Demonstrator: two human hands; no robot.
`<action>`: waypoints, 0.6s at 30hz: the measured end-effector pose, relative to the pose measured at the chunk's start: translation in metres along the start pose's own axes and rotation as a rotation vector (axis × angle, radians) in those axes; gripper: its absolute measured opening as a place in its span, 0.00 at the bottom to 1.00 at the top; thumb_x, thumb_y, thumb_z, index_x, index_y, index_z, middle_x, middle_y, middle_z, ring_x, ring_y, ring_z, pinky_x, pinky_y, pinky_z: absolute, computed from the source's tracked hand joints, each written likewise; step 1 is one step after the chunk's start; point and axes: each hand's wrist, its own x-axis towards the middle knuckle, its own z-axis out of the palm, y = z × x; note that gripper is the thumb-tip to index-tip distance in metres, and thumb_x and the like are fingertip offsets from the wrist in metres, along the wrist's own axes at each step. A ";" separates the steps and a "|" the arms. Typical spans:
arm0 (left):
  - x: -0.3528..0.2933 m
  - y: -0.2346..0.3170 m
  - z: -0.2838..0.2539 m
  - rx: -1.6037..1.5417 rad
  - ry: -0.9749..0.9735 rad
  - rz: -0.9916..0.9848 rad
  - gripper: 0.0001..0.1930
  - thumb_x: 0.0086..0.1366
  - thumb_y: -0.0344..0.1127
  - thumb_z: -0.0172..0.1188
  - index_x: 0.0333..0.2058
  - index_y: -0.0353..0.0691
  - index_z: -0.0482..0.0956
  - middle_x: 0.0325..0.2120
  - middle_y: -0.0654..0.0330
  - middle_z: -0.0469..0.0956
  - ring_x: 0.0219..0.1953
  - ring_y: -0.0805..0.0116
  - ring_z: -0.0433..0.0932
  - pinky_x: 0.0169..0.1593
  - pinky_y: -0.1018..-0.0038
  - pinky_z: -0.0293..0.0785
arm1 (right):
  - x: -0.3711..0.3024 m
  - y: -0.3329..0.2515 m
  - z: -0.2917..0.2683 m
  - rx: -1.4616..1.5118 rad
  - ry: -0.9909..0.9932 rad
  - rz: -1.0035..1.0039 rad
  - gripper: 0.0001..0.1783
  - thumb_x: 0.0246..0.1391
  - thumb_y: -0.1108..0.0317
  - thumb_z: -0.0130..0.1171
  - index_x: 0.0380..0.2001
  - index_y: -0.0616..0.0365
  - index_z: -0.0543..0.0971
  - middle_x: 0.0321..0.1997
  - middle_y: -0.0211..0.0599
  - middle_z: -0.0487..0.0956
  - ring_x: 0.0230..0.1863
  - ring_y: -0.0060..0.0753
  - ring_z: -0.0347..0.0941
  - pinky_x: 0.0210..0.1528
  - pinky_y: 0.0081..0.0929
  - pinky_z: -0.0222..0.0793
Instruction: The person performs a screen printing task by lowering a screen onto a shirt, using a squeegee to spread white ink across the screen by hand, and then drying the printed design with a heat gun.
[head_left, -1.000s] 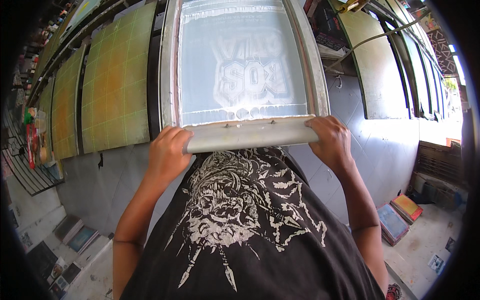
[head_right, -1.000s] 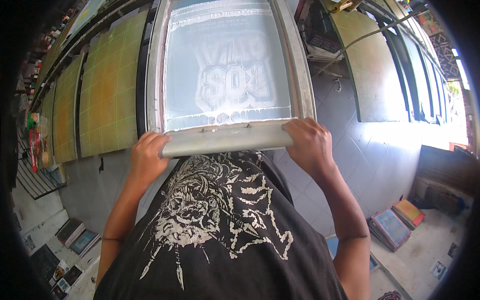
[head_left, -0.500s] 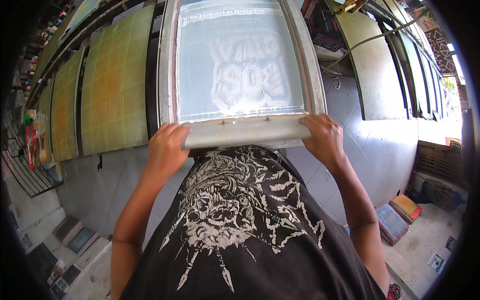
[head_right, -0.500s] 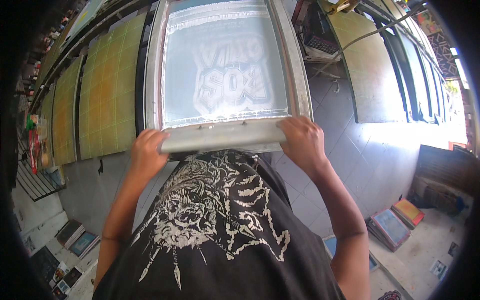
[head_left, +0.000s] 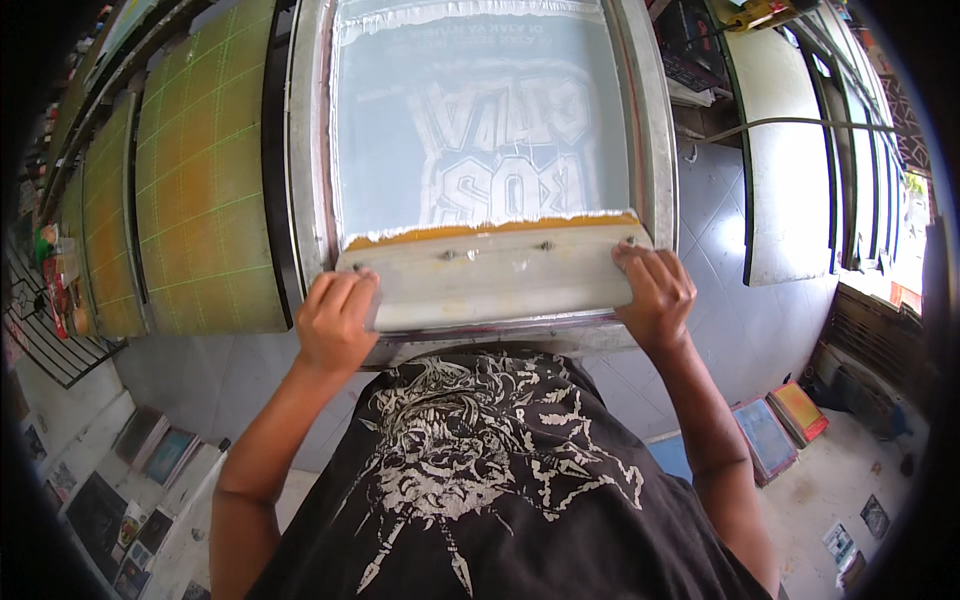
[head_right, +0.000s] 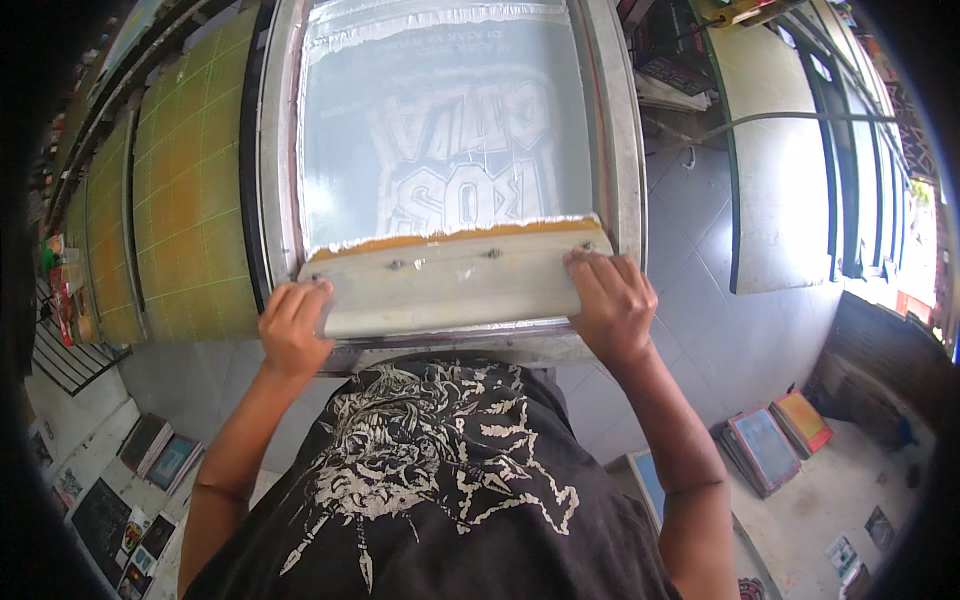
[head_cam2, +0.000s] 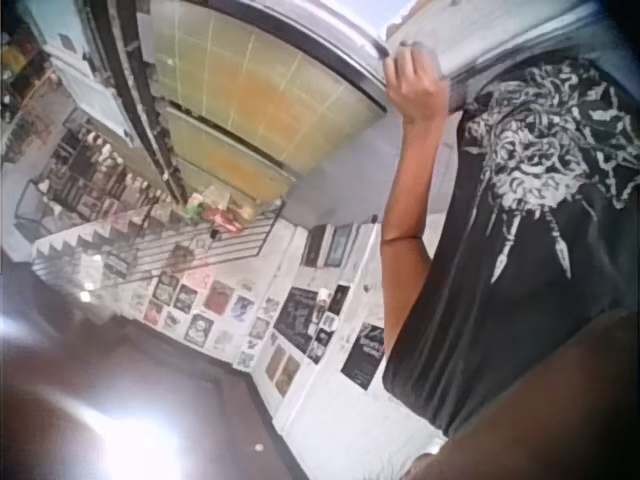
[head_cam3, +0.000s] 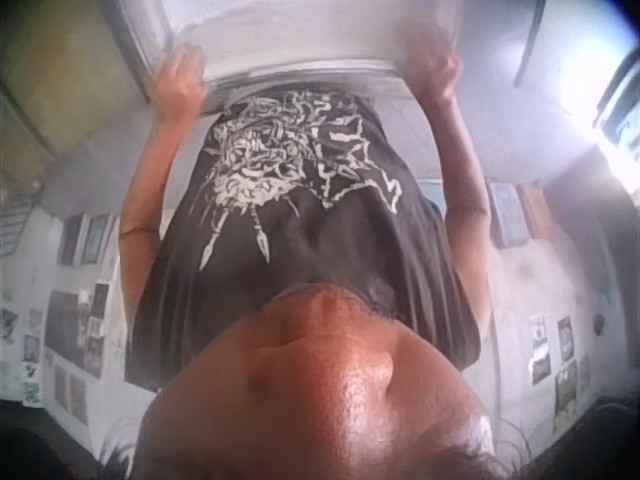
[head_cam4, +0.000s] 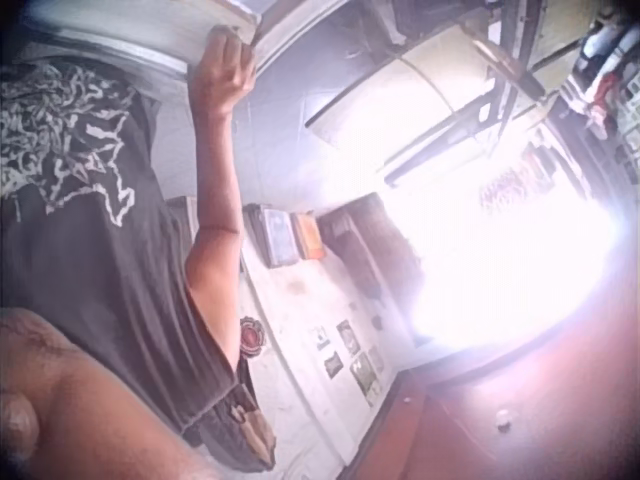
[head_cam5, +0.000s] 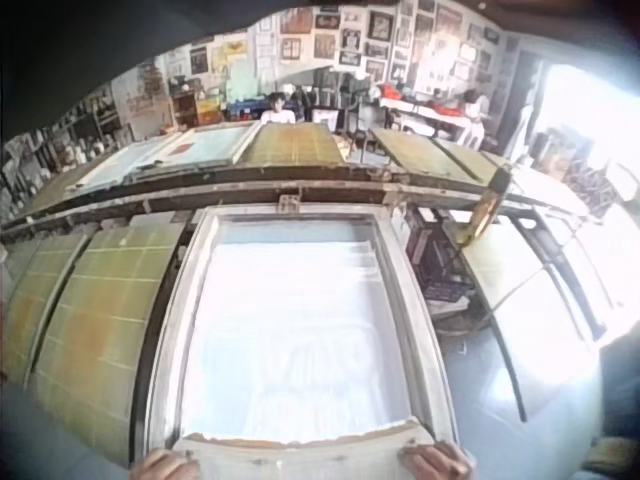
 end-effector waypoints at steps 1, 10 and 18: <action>0.011 -0.007 0.003 0.009 0.005 0.000 0.20 0.38 0.21 0.67 0.36 0.35 0.83 0.33 0.55 0.82 0.37 0.56 0.80 0.42 0.66 0.78 | 0.010 0.006 0.005 0.003 -0.009 0.003 0.15 0.36 0.79 0.62 0.32 0.53 0.83 0.36 0.29 0.84 0.35 0.32 0.80 0.37 0.29 0.77; 0.133 -0.079 0.023 0.061 0.040 0.023 0.22 0.39 0.22 0.69 0.39 0.40 0.82 0.35 0.59 0.81 0.38 0.57 0.79 0.43 0.67 0.78 | 0.135 0.076 0.058 -0.061 0.085 -0.080 0.22 0.31 0.76 0.68 0.36 0.47 0.82 0.37 0.26 0.83 0.37 0.34 0.79 0.38 0.32 0.78; 0.234 -0.148 0.044 0.107 0.124 0.071 0.18 0.44 0.28 0.72 0.37 0.43 0.81 0.36 0.59 0.82 0.40 0.54 0.80 0.43 0.61 0.78 | 0.231 0.121 0.092 -0.090 0.117 -0.117 0.19 0.34 0.67 0.72 0.36 0.47 0.82 0.36 0.28 0.83 0.39 0.38 0.80 0.39 0.35 0.79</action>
